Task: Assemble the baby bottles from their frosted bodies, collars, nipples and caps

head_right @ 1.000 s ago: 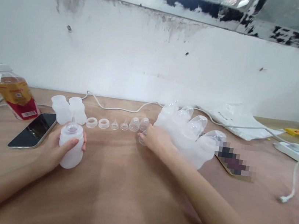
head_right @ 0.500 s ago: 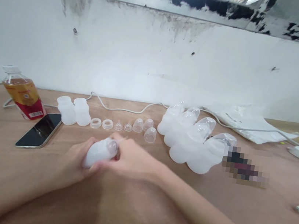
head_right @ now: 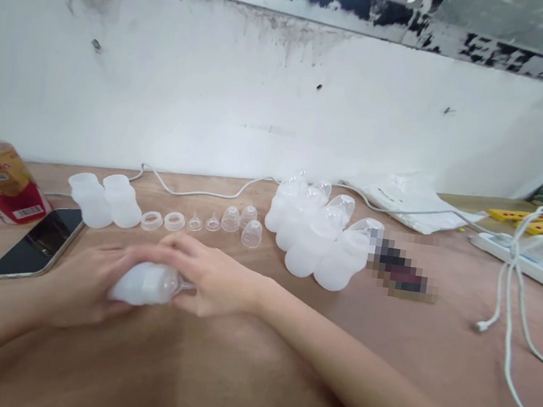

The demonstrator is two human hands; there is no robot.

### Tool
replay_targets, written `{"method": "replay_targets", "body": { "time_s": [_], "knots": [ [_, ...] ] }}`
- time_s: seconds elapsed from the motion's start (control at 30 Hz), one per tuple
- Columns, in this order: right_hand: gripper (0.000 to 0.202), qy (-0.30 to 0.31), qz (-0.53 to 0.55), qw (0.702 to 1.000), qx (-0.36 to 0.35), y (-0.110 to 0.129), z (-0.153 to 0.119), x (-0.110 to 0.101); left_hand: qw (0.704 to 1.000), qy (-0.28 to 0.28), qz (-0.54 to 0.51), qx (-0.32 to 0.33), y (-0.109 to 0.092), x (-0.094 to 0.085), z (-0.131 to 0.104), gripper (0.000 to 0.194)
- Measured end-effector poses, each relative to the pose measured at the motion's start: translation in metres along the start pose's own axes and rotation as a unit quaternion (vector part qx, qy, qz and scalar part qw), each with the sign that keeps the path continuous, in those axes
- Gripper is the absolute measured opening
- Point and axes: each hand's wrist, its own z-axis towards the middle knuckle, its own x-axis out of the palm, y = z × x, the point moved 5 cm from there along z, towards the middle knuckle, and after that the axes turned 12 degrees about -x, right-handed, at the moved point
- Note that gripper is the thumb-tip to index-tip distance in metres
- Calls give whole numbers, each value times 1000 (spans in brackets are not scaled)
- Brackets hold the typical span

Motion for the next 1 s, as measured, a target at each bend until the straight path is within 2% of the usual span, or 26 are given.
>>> {"method": "replay_targets", "body": {
  "time_s": [0.07,0.13,0.17,0.2,0.23,0.27,0.3,0.33,0.37,0.43,0.53,0.57,0.6,0.63,0.7,0.77,0.83,0.93,1.0],
  "knots": [
    [63,-25,133,984,114,-13,-3,4,997,7,75,0,0,5,2,17],
    [53,30,269,937,223,-23,-9,20,993,-8,113,-11,0,9,2,14],
    [52,71,308,915,249,-25,-12,27,993,-20,112,-8,-1,10,2,17],
    [50,100,316,909,254,-26,-13,32,994,-30,104,-3,-3,10,1,21],
    [45,104,283,923,239,-28,-13,33,995,-33,90,-1,-3,10,0,25],
    [39,83,207,952,209,-30,-12,29,997,-26,72,-10,-3,9,0,27],
    [34,46,100,980,163,-31,-10,24,998,-8,48,-25,-1,7,0,27],
    [30,-4,-22,994,103,-29,-9,18,999,20,18,-43,1,4,0,28],
    [29,-57,-136,988,37,-26,-10,13,997,50,-19,-59,3,0,0,28],
    [30,-146,-275,947,-74,-20,-17,10,985,124,-95,-72,6,-11,-1,31],
    [42,-247,-318,906,-127,-24,-29,8,952,249,-167,-57,12,-26,-9,36],
    [46,-268,-323,899,-126,-25,-31,7,946,263,-184,-51,17,-30,-12,37],
    [48,-278,-326,896,-116,-27,-31,7,946,247,-203,-52,24,-34,-14,39],
    [48,-269,-324,902,-95,-29,-29,9,950,208,-224,-65,33,-36,-16,41],
    [43,-196,-302,933,-25,-36,-22,17,949,65,-267,-153,62,-37,-21,44],
    [42,-107,-258,959,55,-42,-16,27,917,-103,-281,-262,95,-30,-32,43],
    [46,-73,-211,967,120,-46,-14,32,881,-203,-282,-320,117,-18,-43,49],
    [41,-65,-179,965,181,-51,-15,31,870,-198,-295,-343,133,1,-45,48],
    [36,-52,-187,965,177,-50,-14,30,872,-194,-291,-342,134,4,-43,44]
  ]
}}
